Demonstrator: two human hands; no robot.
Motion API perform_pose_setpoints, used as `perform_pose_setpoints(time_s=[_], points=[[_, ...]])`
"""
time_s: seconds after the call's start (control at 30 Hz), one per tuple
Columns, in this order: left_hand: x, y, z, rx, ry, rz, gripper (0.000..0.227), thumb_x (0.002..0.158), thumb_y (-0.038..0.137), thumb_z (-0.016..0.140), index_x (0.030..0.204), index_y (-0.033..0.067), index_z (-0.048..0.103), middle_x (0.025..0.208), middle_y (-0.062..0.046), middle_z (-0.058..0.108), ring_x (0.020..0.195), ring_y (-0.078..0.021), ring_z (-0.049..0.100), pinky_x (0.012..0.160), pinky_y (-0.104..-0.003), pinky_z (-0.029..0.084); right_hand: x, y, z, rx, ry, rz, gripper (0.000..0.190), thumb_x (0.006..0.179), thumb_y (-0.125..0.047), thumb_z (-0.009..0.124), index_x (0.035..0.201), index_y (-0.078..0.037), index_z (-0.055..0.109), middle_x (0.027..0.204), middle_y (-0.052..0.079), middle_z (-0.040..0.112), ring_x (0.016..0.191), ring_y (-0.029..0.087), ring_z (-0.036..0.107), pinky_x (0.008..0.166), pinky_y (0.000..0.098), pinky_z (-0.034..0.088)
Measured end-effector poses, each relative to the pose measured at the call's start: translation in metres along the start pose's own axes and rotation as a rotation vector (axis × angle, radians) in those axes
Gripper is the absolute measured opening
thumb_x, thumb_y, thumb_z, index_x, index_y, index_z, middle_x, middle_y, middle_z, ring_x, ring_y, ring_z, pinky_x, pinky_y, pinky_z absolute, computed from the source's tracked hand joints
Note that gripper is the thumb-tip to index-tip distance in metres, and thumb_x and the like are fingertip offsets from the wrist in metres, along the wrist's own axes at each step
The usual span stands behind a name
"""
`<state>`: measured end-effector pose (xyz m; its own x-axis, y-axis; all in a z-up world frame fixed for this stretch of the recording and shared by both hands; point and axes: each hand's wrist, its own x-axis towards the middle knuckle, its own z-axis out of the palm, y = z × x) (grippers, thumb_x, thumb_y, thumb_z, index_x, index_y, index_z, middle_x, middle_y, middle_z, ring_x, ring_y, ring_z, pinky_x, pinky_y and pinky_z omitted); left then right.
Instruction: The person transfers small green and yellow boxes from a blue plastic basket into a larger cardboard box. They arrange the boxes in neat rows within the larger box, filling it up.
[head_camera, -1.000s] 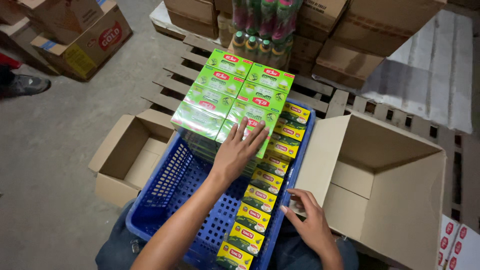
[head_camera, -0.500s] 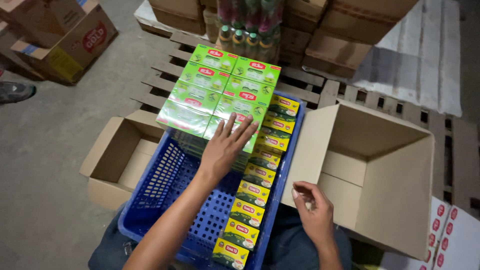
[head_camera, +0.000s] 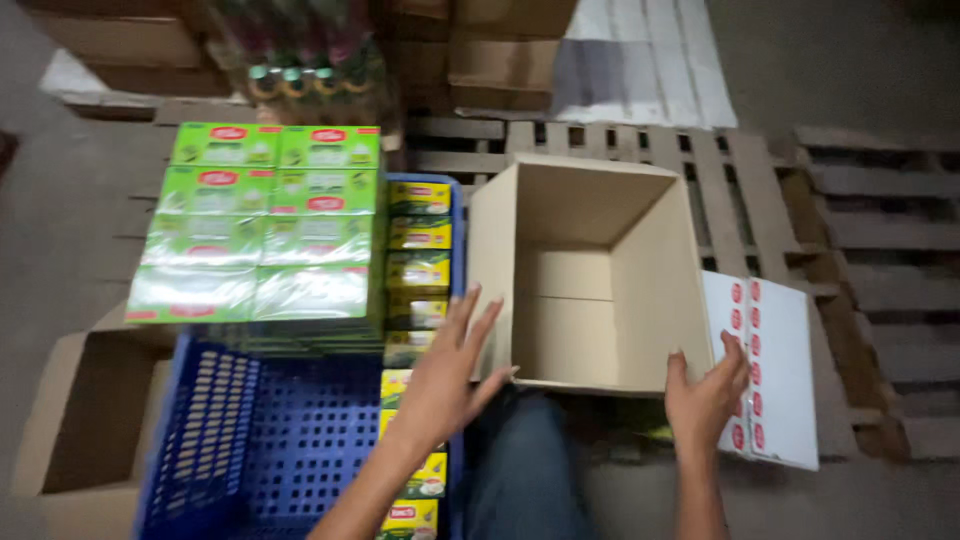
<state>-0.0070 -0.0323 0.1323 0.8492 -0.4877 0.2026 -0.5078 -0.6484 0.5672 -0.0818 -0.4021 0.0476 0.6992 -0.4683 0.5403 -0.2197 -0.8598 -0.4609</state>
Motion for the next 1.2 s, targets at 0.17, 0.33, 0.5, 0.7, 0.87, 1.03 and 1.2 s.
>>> perform_pose_setpoints(time_s=[0.17, 0.33, 0.5, 0.7, 0.87, 1.03, 1.2], points=[[0.022, 0.032, 0.072, -0.331, -0.141, -0.277, 0.091, 0.106, 0.042, 0.071, 0.178, 0.0144, 0.023, 0.178, -0.033, 0.024, 0.157, -0.0606, 0.033, 0.121, -0.071, 0.042, 0.012, 0.012, 0.001, -0.087, -0.013, 0.064, 0.067, 0.086, -0.003, 0.083, 0.148, 0.007, 0.059, 0.133, 0.039, 0.064, 0.124, 0.063, 0.059, 0.109, 0.0726, 0.044], [0.035, 0.027, 0.102, -0.53, -0.024, -0.485, 0.088, 0.106, 0.002, 0.055, 0.18, 0.0037, 0.008, 0.177, -0.04, 0.021, 0.163, -0.0576, 0.025, 0.131, -0.067, 0.028, -0.012, 0.009, 0.023, -0.172, 0.116, 0.191, 0.072, 0.077, -0.017, 0.083, 0.147, -0.009, 0.065, 0.139, 0.02, 0.063, 0.134, 0.05, 0.054, 0.115, 0.064, 0.039], [0.02, 0.019, 0.113, -0.519, -0.012, -0.568, 0.09, 0.101, -0.006, 0.046, 0.181, 0.0164, 0.011, 0.174, -0.038, 0.034, 0.149, -0.0638, 0.043, 0.12, -0.074, 0.041, -0.021, 0.009, 0.032, 0.119, 0.192, 0.311, 0.06, 0.083, 0.001, 0.072, 0.143, -0.005, 0.066, 0.124, 0.024, 0.074, 0.114, 0.052, 0.072, 0.102, 0.0578, 0.054], [0.017, 0.012, 0.13, -0.446, -0.016, -0.628, 0.09, 0.104, -0.002, 0.046, 0.182, 0.0265, 0.01, 0.165, -0.039, 0.048, 0.134, -0.0658, 0.059, 0.102, -0.076, 0.052, -0.02, 0.014, 0.029, 0.181, 0.144, 0.52, 0.053, 0.085, -0.005, 0.066, 0.134, -0.021, 0.075, 0.115, 0.013, 0.082, 0.112, 0.041, 0.078, 0.096, 0.0503, 0.057], [0.019, 0.018, 0.118, -0.404, -0.053, -0.673, 0.088, 0.105, 0.003, 0.045, 0.182, 0.0309, 0.01, 0.158, -0.036, 0.057, 0.128, -0.0615, 0.066, 0.101, -0.072, 0.054, -0.021, 0.004, 0.035, 0.26, 0.179, 0.698, 0.053, 0.085, -0.005, 0.069, 0.133, -0.024, 0.078, 0.125, 0.009, 0.08, 0.124, 0.04, 0.073, 0.101, 0.0511, 0.054], [0.018, 0.017, 0.123, -0.41, -0.036, -0.66, 0.087, 0.107, -0.001, 0.044, 0.182, 0.0277, 0.011, 0.161, -0.036, 0.054, 0.127, -0.0603, 0.067, 0.097, -0.07, 0.057, -0.025, -0.01, 0.026, 0.737, 0.107, 1.19, 0.073, 0.086, 0.002, 0.062, 0.151, -0.029, 0.065, 0.15, 0.023, 0.054, 0.135, 0.054, 0.055, 0.086, 0.0846, 0.052], [0.014, -0.002, 0.144, -0.419, -0.004, -0.548, 0.083, 0.106, -0.003, 0.045, 0.181, 0.0233, 0.018, 0.157, -0.034, 0.059, 0.13, -0.0602, 0.065, 0.103, -0.07, 0.056, -0.045, -0.008, 0.007, 0.819, 0.088, 1.138, 0.077, 0.083, 0.003, 0.06, 0.153, -0.029, 0.062, 0.141, 0.023, 0.054, 0.124, 0.047, 0.055, 0.078, 0.0758, 0.049]])
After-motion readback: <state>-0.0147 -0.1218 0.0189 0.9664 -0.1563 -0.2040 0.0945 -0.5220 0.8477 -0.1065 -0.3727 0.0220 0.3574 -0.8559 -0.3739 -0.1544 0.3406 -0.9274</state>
